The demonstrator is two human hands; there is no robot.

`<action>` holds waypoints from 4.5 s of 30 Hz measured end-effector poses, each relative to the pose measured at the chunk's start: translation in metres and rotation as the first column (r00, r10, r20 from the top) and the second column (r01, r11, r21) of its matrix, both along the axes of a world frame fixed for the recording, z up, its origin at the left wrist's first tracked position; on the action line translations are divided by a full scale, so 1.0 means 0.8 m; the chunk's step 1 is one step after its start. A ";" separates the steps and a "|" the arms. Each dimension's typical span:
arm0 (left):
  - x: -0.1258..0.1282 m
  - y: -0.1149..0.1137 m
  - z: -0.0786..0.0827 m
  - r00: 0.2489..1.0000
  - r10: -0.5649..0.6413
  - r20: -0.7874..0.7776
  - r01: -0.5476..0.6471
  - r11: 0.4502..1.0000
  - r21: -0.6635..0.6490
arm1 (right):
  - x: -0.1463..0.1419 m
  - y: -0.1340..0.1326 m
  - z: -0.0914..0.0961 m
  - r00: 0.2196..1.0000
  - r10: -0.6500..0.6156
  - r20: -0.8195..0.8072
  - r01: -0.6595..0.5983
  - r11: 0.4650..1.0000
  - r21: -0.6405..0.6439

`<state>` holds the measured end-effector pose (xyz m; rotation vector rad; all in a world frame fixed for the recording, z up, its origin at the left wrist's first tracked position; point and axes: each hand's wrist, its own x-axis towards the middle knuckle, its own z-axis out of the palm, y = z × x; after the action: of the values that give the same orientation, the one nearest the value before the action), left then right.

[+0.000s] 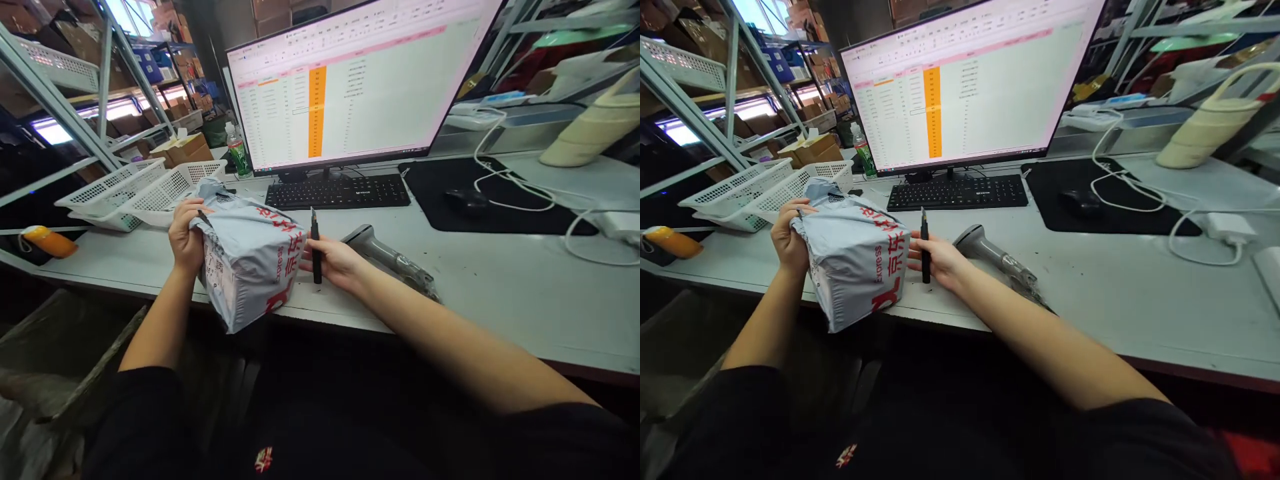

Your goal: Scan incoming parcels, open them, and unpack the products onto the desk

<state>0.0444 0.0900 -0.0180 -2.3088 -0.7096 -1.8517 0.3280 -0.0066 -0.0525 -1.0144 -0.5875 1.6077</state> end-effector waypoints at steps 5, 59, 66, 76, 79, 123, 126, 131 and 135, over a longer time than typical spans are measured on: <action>0.021 -0.043 -0.037 0.989 0.150 0.001 -0.148 0.976 0.160 | -0.018 -0.007 0.002 0.983 -0.186 -0.007 0.185 0.976 0.111; 0.045 -0.118 0.058 0.840 0.061 -0.539 -0.241 0.932 -0.271 | 0.296 -0.053 -0.033 -0.247 -0.749 0.614 -0.293 0.662 0.690; 0.054 -0.113 0.083 0.683 0.003 -0.730 -0.272 0.929 -0.250 | 0.246 -0.052 -0.019 -0.293 -0.733 0.614 -0.348 0.679 0.646; 0.096 -0.106 0.087 0.626 -0.008 -0.780 -0.301 0.920 -0.251 | -0.009 -0.057 0.045 -0.133 -0.867 0.480 -0.742 0.408 0.531; 0.099 -0.104 0.084 0.709 -0.160 -0.687 -0.184 0.898 -0.399 | -0.013 -0.047 0.040 -0.161 -0.879 0.448 -0.729 0.412 0.547; 0.108 -0.108 0.086 0.583 -0.247 -0.774 -0.139 0.909 -0.394 | -0.008 -0.059 0.055 -0.177 -0.948 0.265 -0.864 0.279 0.420; 0.106 -0.107 0.075 0.656 -0.294 -0.695 -0.054 0.900 -0.433 | -0.007 -0.073 0.056 -0.243 -0.921 0.304 -0.835 0.358 0.418; 0.048 -0.085 0.099 0.821 0.072 -0.566 -0.319 0.880 -0.351 | 0.054 -0.097 0.019 -0.499 -0.692 0.522 -0.612 0.708 0.353; 0.017 -0.063 0.115 0.821 0.312 -0.478 -0.500 0.797 -0.339 | 0.094 -0.106 -0.005 -0.490 -0.610 0.623 -0.539 0.774 0.334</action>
<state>0.0581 0.0397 0.0739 -2.3901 -1.5593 -1.0467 0.4029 -0.0914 -0.0567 -1.6403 -2.1879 -0.6243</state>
